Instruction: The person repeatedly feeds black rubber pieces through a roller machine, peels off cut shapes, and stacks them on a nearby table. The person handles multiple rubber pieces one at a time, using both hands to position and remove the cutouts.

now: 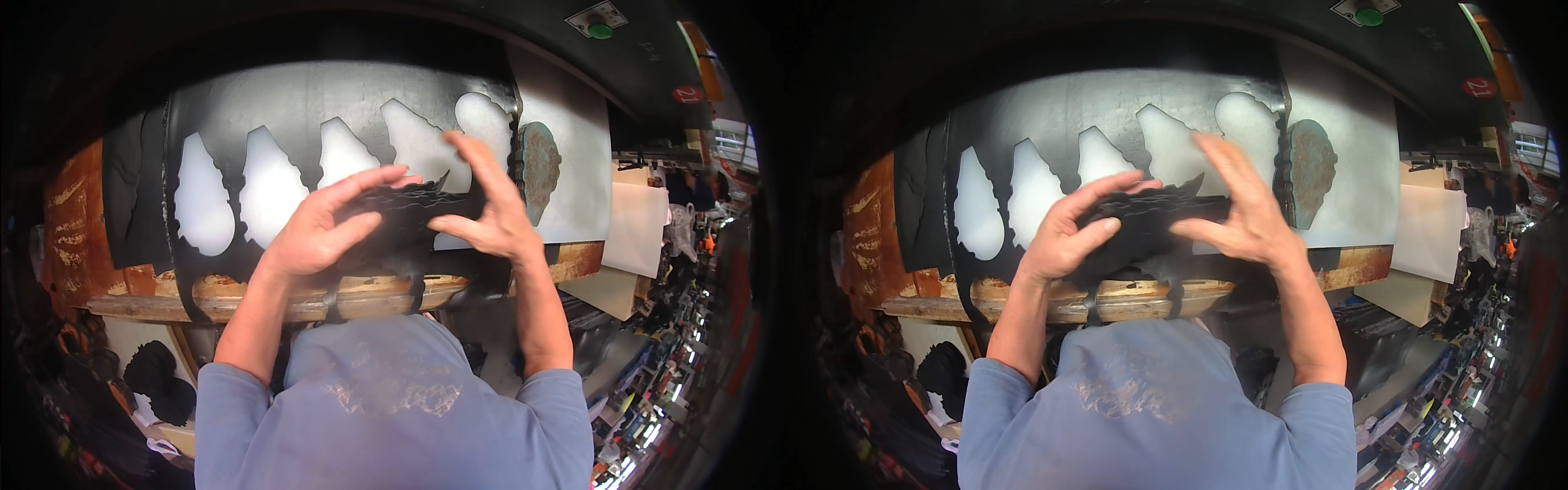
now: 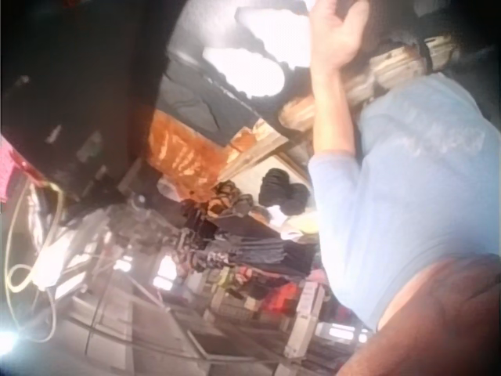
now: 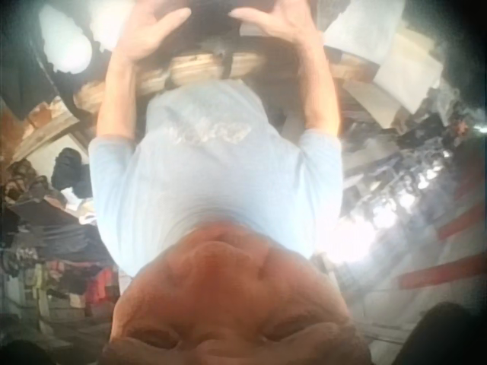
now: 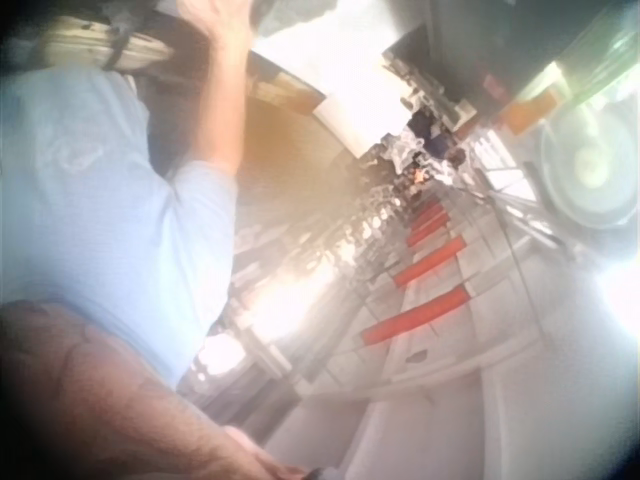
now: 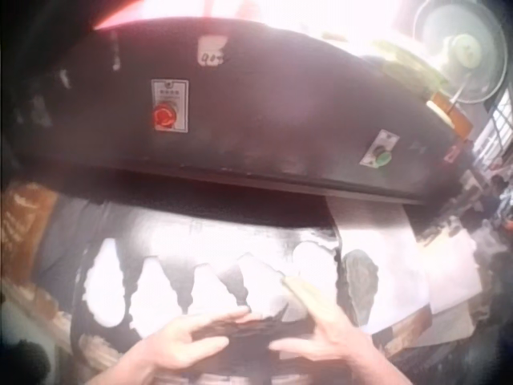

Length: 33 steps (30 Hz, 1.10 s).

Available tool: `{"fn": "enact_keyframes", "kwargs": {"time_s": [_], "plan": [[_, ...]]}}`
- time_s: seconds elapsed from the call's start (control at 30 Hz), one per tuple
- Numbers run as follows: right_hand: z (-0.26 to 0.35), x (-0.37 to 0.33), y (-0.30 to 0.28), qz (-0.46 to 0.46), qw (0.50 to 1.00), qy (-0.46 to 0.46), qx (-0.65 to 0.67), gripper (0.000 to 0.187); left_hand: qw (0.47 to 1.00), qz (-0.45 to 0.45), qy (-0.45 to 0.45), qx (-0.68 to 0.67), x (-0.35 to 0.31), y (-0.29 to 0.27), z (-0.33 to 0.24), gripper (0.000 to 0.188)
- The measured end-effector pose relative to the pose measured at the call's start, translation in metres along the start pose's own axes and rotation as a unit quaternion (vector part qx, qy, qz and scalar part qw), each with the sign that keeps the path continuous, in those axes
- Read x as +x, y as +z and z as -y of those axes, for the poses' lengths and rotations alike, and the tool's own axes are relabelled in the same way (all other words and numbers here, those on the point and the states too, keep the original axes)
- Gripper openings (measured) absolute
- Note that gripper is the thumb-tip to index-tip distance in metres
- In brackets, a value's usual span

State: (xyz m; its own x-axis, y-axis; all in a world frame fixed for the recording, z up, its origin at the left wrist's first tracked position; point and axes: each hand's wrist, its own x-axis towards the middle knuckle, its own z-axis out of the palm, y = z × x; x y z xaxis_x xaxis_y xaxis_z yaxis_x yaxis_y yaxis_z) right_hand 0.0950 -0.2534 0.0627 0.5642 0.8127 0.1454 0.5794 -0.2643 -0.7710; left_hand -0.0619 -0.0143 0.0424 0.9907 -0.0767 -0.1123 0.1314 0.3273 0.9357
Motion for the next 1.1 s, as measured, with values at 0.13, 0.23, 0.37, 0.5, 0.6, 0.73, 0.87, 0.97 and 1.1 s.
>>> {"fn": "enact_keyframes", "kwargs": {"time_s": [0.13,0.23,0.37,0.5,0.6,0.73,0.87,0.97,1.1], "plan": [[-0.011,-0.012,0.033,0.042,0.989,-0.114,-0.082,0.061,0.991,0.012,-0.018,0.132,-0.022,0.0,0.001,0.063],[-0.01,-0.03,0.042,-0.015,0.992,-0.105,-0.068,0.06,0.983,0.002,0.012,0.183,-0.038,0.006,0.006,0.081],[0.009,-0.033,0.041,-0.039,0.989,-0.124,-0.066,0.049,0.967,-0.006,0.046,0.25,-0.042,0.02,0.01,0.063],[0.033,-0.023,0.029,-0.08,0.972,-0.196,-0.106,0.049,0.887,-0.053,0.286,0.357,-0.045,0.014,-0.002,0.053],[0.018,-0.006,0.039,-0.054,0.971,-0.222,-0.066,0.06,0.866,-0.078,0.291,0.399,-0.044,0.004,-0.004,0.052],[-0.021,-0.004,0.063,-0.005,0.992,-0.122,0.033,0.068,0.885,-0.113,0.201,0.405,-0.044,0.004,0.007,0.044],[-0.035,-0.01,0.061,0.015,0.991,-0.036,0.125,0.052,0.912,-0.189,0.124,0.342,-0.05,0.014,0.012,0.032],[-0.016,-0.008,0.048,-0.006,0.965,0.089,0.247,0.051,0.946,-0.218,0.032,0.238,-0.066,0.021,0.003,0.03],[0.022,0.011,0.044,0.021,0.949,0.06,0.309,0.059,0.964,-0.237,0.018,0.118,-0.103,0.023,-0.007,0.047]]}}
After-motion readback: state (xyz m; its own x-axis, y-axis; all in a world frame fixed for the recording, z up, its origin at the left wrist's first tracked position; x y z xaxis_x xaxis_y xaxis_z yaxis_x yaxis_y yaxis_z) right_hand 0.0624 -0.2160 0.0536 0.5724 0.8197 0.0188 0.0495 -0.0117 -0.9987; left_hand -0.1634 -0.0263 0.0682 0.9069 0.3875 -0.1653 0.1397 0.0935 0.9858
